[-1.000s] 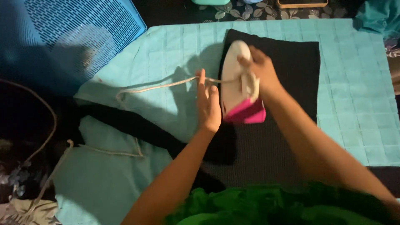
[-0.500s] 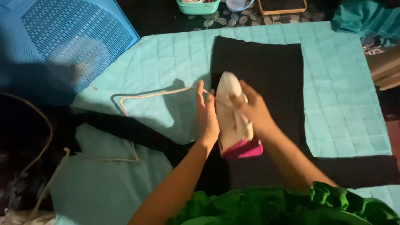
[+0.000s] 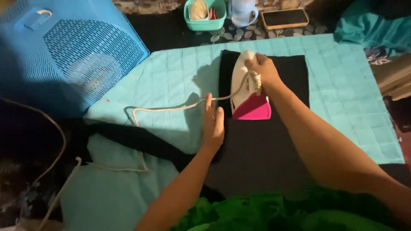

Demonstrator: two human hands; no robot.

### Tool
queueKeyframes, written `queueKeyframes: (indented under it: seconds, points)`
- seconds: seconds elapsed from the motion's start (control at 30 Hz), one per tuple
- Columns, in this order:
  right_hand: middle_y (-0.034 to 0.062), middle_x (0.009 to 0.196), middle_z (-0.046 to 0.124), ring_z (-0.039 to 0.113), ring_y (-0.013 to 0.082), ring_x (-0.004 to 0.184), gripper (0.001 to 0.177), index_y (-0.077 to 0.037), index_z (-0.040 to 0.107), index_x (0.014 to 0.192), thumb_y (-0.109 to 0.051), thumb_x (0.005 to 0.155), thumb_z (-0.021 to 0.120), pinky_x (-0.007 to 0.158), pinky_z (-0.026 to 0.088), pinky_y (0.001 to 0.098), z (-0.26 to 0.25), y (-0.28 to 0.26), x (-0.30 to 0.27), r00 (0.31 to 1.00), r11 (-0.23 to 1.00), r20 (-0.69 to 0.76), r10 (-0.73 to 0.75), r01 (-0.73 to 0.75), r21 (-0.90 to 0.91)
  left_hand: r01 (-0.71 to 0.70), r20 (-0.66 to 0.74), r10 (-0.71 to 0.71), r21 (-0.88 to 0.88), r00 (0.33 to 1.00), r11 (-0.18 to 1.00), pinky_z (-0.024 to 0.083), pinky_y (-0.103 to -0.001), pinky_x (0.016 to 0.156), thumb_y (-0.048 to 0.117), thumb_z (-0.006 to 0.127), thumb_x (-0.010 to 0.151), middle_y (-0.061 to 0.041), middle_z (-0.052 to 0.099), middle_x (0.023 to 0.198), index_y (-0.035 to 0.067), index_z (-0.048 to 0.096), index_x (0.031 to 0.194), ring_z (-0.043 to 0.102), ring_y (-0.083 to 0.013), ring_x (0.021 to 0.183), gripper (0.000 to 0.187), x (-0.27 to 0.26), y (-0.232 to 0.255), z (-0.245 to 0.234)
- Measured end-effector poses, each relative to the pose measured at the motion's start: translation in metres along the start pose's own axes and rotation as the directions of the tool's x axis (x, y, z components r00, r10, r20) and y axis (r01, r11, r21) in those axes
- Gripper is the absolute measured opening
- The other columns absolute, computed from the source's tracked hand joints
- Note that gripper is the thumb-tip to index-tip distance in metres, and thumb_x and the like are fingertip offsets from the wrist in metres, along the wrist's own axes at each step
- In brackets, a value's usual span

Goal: Ironing a black long-sleeved shirt on a flat surface.

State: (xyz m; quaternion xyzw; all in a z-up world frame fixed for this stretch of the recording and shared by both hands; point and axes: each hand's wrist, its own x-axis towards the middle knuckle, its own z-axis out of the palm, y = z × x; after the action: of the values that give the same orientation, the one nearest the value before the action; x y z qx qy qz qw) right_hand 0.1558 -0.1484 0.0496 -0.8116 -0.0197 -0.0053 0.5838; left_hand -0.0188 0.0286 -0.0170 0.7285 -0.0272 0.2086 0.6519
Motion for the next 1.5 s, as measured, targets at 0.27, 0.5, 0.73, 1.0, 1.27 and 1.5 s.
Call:
queueKeyframes:
  seconds: [0.27, 0.5, 0.73, 1.0, 1.27, 1.5]
  points:
    - [0.0117, 0.094, 0.071, 0.063, 0.0153, 0.060, 0.063, 0.002, 0.050, 0.146, -0.030, 0.095, 0.068, 0.048, 0.054, 0.0330, -0.054, -0.016, -0.109, 0.988, 0.986, 0.016, 0.156, -0.157, 0.064, -0.183, 0.119, 0.162, 0.187, 0.980, 0.965, 0.025, -0.046, 0.129, 0.011, 0.054, 0.098, -0.028, 0.028, 0.168, 0.001, 0.025, 0.162, 0.029, -0.0417, 0.157, 0.071, -0.007, 0.024, 0.006]
    - [0.0123, 0.101, 0.072, 0.062, 0.0131, 0.072, 0.052, 0.001, 0.058, 0.141, -0.030, 0.100, 0.069, 0.059, 0.053, 0.0329, -0.080, 0.038, -0.092, 0.998, 0.997, 0.008, 0.058, -0.058, -0.046, -0.328, 0.235, 0.250, 0.401, 0.939, 0.855, 0.034, -0.046, 0.126, -0.006, 0.052, 0.084, -0.028, 0.034, 0.164, 0.002, 0.026, 0.160, 0.038, -0.0443, 0.151, 0.081, -0.010, 0.022, 0.013]
    - [0.0068, 0.092, 0.069, 0.064, 0.0146, 0.068, 0.043, 0.003, 0.062, 0.127, -0.028, 0.097, 0.067, 0.057, 0.055, 0.0321, -0.076, -0.014, -0.025, 0.997, 0.997, -0.014, 0.077, -0.077, 0.028, -0.317, 0.247, 0.223, 0.464, 0.943, 0.827, 0.040, -0.043, 0.118, -0.004, 0.053, 0.088, -0.030, 0.038, 0.162, 0.000, 0.027, 0.160, 0.045, -0.0439, 0.145, 0.077, -0.010, 0.025, 0.013]
    - [0.0073, 0.081, 0.059, 0.054, 0.0133, 0.075, 0.046, 0.009, 0.062, 0.112, -0.036, 0.105, 0.067, 0.064, 0.048, 0.0325, -0.117, 0.078, -0.091, 0.996, 0.957, -0.030, -0.079, 0.067, -0.284, -0.316, 0.291, 0.161, 0.630, 0.943, 0.709, 0.034, -0.049, 0.119, 0.000, 0.060, 0.084, -0.019, 0.038, 0.162, 0.007, 0.027, 0.159, 0.037, -0.0433, 0.148, 0.082, -0.005, 0.042, 0.015]
    - [0.0160, 0.122, 0.069, 0.068, 0.0170, 0.091, 0.083, 0.002, 0.042, 0.152, -0.044, 0.088, 0.069, 0.079, 0.055, 0.0335, -0.111, 0.012, -0.224, 0.951, 0.957, -0.143, 0.274, -0.284, -0.055, -0.538, 0.479, 0.310, 0.469, 0.821, 0.700, 0.025, -0.053, 0.129, -0.002, 0.059, 0.087, -0.018, 0.032, 0.167, 0.009, 0.021, 0.162, 0.029, -0.0424, 0.155, 0.085, -0.014, 0.038, 0.012]
    - [0.0230, 0.124, 0.069, 0.067, 0.0279, 0.113, 0.077, 0.006, 0.057, 0.144, -0.050, 0.093, 0.073, 0.097, 0.050, 0.0396, -0.152, 0.084, -0.080, 0.986, 0.929, -0.168, -0.009, -0.053, -0.366, -0.511, 0.421, 0.311, 0.539, 0.852, 0.669, 0.021, -0.056, 0.128, 0.001, 0.058, 0.088, -0.026, 0.027, 0.166, 0.002, 0.018, 0.161, 0.026, -0.0449, 0.155, 0.084, -0.013, 0.035, 0.014]
